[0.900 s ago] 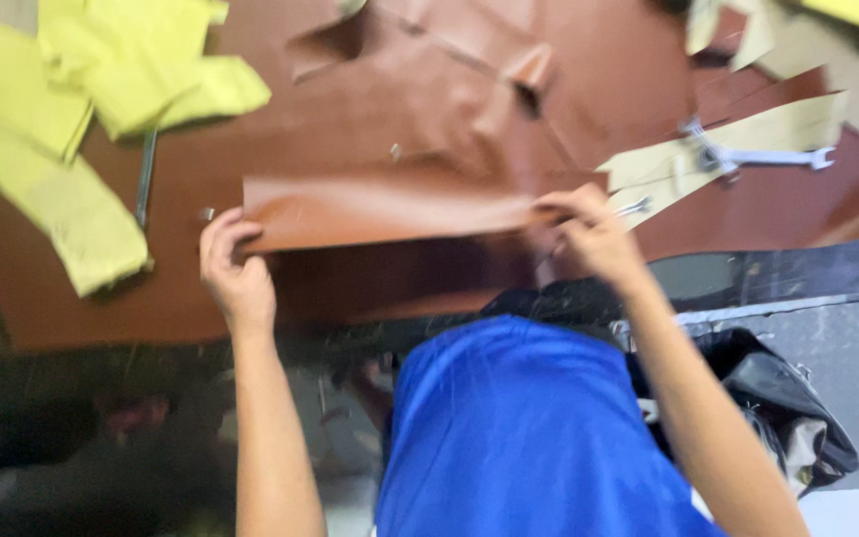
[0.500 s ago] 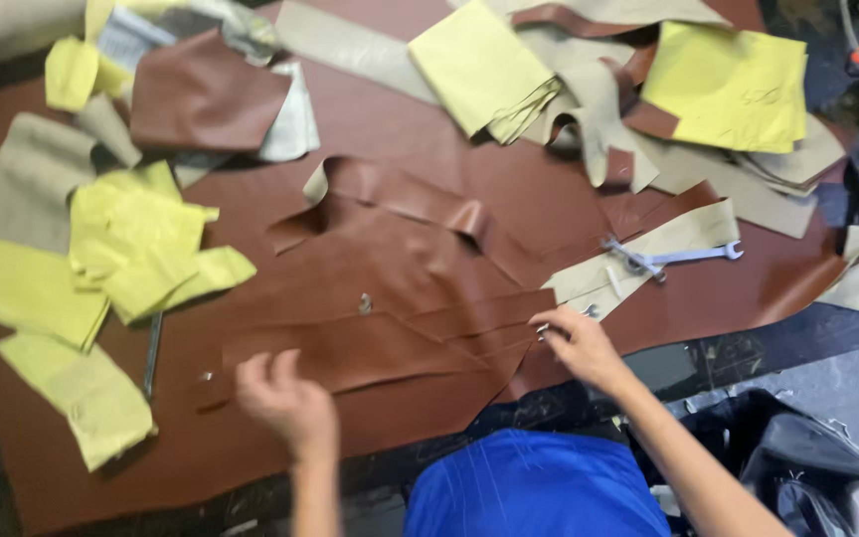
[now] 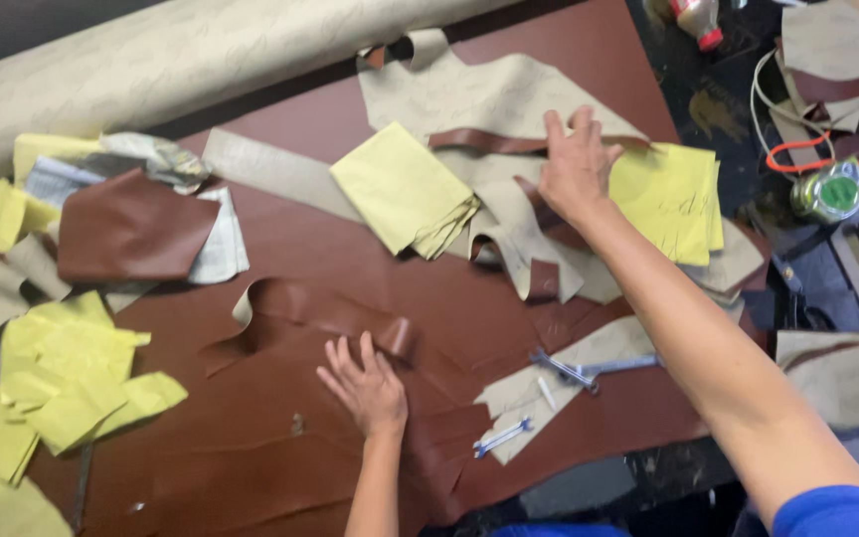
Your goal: The person sorts and organizes various pieces of brown and yellow leather on a workbench. They pick up, flip, and stack the leather pieces, occasionally moving wrenches and other tools aside to clear space. The person also handles a roll of material and a small container, placing items into organized piles.
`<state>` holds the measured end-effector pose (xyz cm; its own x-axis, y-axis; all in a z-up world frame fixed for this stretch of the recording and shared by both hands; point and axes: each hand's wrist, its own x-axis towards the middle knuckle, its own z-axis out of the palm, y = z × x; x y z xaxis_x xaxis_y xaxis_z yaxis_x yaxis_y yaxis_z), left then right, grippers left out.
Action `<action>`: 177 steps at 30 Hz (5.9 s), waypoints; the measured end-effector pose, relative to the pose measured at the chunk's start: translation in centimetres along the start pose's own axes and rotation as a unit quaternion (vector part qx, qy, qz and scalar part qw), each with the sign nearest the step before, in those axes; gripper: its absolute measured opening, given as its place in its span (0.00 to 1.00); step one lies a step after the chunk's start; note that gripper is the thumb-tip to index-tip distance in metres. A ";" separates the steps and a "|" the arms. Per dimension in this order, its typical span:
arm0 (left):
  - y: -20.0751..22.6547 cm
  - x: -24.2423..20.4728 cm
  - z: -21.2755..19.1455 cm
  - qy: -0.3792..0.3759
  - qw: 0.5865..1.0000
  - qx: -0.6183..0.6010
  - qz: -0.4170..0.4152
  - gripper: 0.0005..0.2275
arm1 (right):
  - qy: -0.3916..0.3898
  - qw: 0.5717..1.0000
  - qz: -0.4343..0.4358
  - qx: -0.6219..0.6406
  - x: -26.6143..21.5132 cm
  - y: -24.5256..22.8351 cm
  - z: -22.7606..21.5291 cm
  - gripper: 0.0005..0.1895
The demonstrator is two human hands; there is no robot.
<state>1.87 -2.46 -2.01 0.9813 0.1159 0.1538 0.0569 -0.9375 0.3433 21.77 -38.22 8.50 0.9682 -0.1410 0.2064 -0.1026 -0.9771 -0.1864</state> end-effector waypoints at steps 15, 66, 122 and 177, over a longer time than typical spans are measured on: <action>-0.1 -0.7 1.1 -0.013 0.997 0.074 -0.002 0.20 | 0.141 0.964 -0.106 0.197 8.8 8.6 -2.7 0.12; -6.2 -18.8 -8.4 -0.247 0.714 -0.571 -0.320 0.10 | -0.247 0.898 0.347 0.113 -60.2 3.6 -1.8 0.14; 0.6 -18.8 -5.3 -0.394 0.844 -0.355 -0.084 0.14 | -0.326 0.833 0.242 0.376 -51.2 3.6 5.9 0.23; -0.6 -14.3 -8.6 -0.295 0.906 -0.304 0.013 0.12 | -0.268 0.887 0.314 0.206 -59.2 10.1 -3.8 0.22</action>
<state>-13.75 -0.71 3.56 0.9189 -0.2675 -0.2898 0.0956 -0.5618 0.8217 -37.41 -40.39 -2.01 0.7306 -0.4327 -0.5282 -0.6748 -0.5759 -0.4615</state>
